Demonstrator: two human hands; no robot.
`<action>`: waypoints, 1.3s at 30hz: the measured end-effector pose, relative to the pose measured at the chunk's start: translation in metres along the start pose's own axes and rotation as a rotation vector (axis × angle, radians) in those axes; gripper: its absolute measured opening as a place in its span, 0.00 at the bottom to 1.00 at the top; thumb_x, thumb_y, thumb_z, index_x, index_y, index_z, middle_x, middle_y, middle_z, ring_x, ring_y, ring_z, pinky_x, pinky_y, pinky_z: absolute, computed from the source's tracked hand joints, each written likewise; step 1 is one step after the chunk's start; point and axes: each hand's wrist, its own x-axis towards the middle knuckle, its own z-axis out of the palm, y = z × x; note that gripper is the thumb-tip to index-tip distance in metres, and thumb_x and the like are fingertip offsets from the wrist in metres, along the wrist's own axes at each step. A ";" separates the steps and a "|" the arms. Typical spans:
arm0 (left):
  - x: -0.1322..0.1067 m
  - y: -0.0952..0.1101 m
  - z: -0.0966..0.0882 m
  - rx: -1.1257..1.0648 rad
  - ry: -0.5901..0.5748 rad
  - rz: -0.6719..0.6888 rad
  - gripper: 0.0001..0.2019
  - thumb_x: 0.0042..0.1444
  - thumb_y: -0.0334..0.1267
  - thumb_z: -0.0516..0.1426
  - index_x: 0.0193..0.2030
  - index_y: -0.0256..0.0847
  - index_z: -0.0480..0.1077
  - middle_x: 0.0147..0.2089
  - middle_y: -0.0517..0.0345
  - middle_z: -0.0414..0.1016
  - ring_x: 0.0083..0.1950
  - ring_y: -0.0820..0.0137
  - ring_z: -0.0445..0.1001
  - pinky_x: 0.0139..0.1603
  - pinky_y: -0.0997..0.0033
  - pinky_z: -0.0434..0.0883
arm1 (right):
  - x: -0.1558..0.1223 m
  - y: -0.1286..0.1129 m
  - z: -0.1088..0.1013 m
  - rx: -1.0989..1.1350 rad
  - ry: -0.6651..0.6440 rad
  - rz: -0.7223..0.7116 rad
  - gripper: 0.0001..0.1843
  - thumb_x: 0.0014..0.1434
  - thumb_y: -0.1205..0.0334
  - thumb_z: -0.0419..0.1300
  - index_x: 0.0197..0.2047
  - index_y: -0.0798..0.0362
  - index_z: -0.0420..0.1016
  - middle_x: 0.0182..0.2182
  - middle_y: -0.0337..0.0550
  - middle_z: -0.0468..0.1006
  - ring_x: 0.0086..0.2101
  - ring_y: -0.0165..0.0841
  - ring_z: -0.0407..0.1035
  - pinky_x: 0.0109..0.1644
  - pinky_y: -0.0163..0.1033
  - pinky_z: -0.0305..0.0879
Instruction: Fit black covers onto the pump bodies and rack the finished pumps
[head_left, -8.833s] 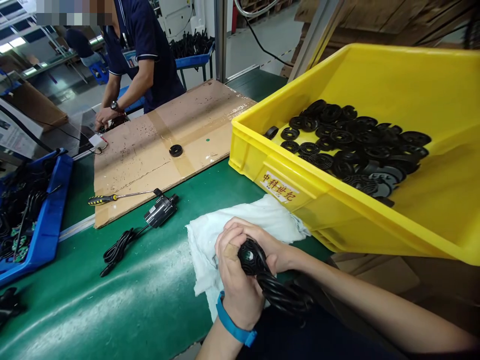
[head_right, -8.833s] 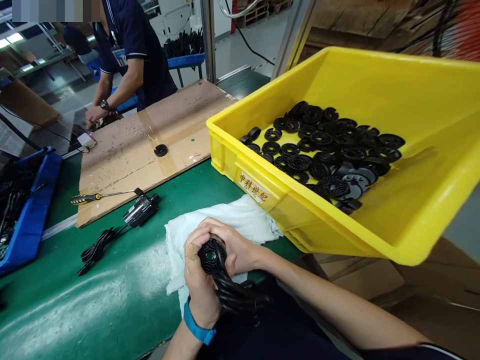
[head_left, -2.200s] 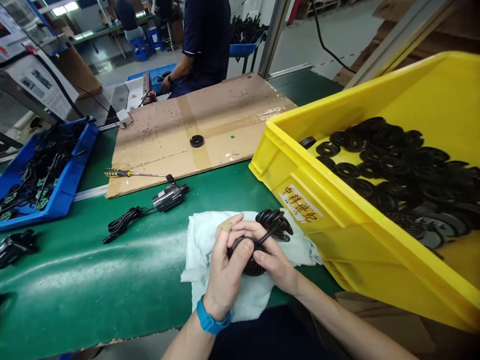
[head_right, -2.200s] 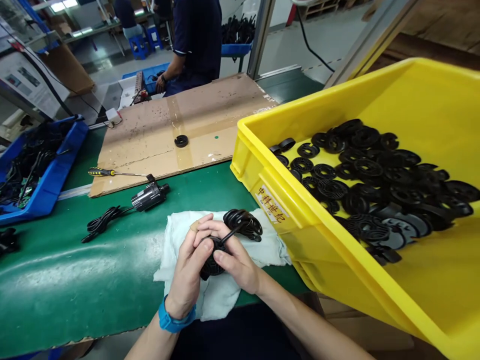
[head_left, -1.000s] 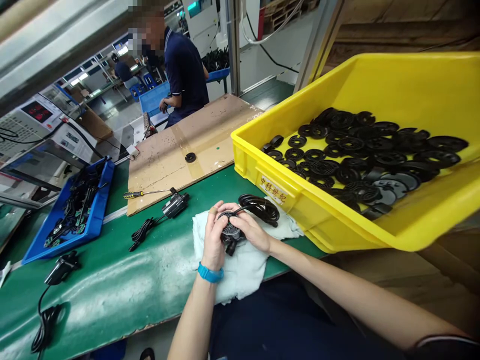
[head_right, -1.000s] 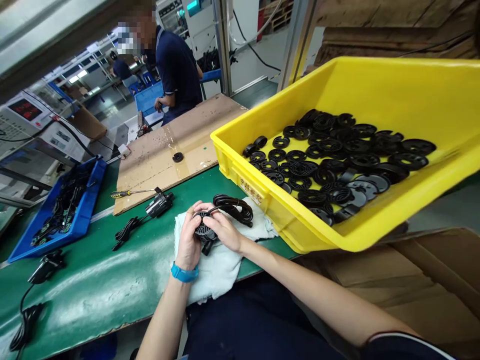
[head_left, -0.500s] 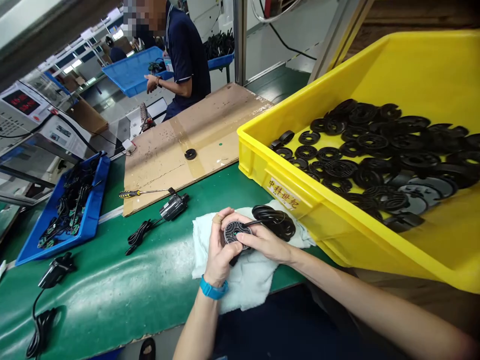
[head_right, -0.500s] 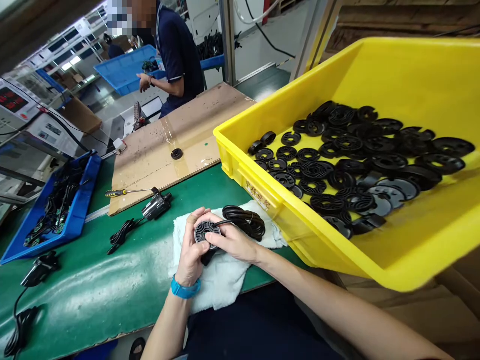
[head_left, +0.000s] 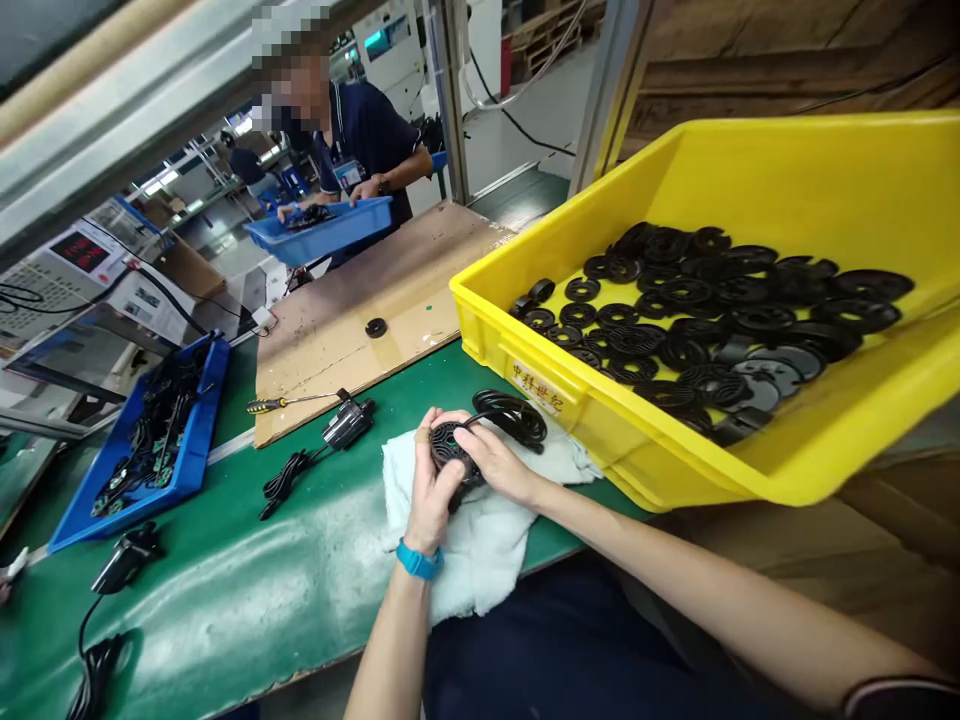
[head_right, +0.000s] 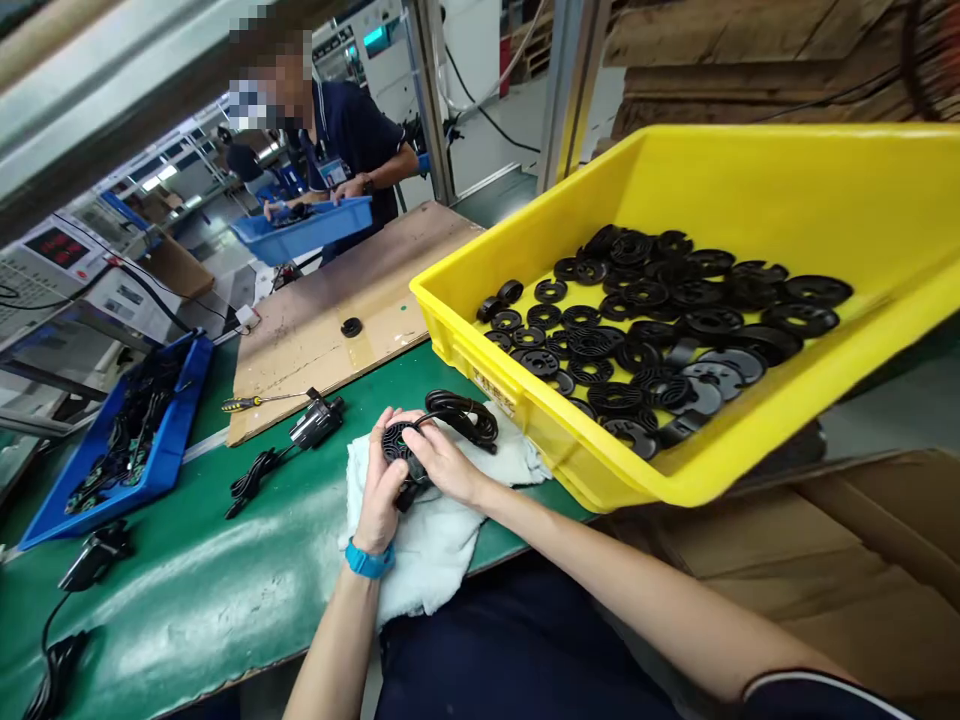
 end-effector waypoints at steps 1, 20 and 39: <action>0.001 -0.001 -0.001 0.037 -0.012 0.006 0.42 0.60 0.57 0.61 0.75 0.46 0.50 0.77 0.46 0.54 0.76 0.55 0.56 0.76 0.51 0.56 | 0.001 0.001 0.000 -0.004 0.021 0.009 0.36 0.66 0.28 0.49 0.55 0.50 0.75 0.55 0.50 0.75 0.58 0.44 0.67 0.68 0.50 0.61; 0.080 0.068 -0.072 0.926 -0.175 0.166 0.28 0.60 0.40 0.63 0.66 0.42 0.65 0.64 0.48 0.74 0.62 0.56 0.69 0.67 0.54 0.66 | 0.082 0.005 -0.002 -0.412 0.051 0.037 0.45 0.71 0.31 0.30 0.58 0.55 0.76 0.55 0.55 0.79 0.60 0.44 0.70 0.68 0.50 0.62; 0.127 0.025 -0.096 1.440 -0.123 0.157 0.27 0.68 0.40 0.53 0.72 0.42 0.58 0.71 0.40 0.63 0.67 0.51 0.65 0.65 0.47 0.66 | -0.009 -0.093 -0.008 -0.963 -0.258 -0.074 0.16 0.66 0.50 0.64 0.51 0.48 0.81 0.47 0.46 0.83 0.48 0.42 0.77 0.56 0.42 0.71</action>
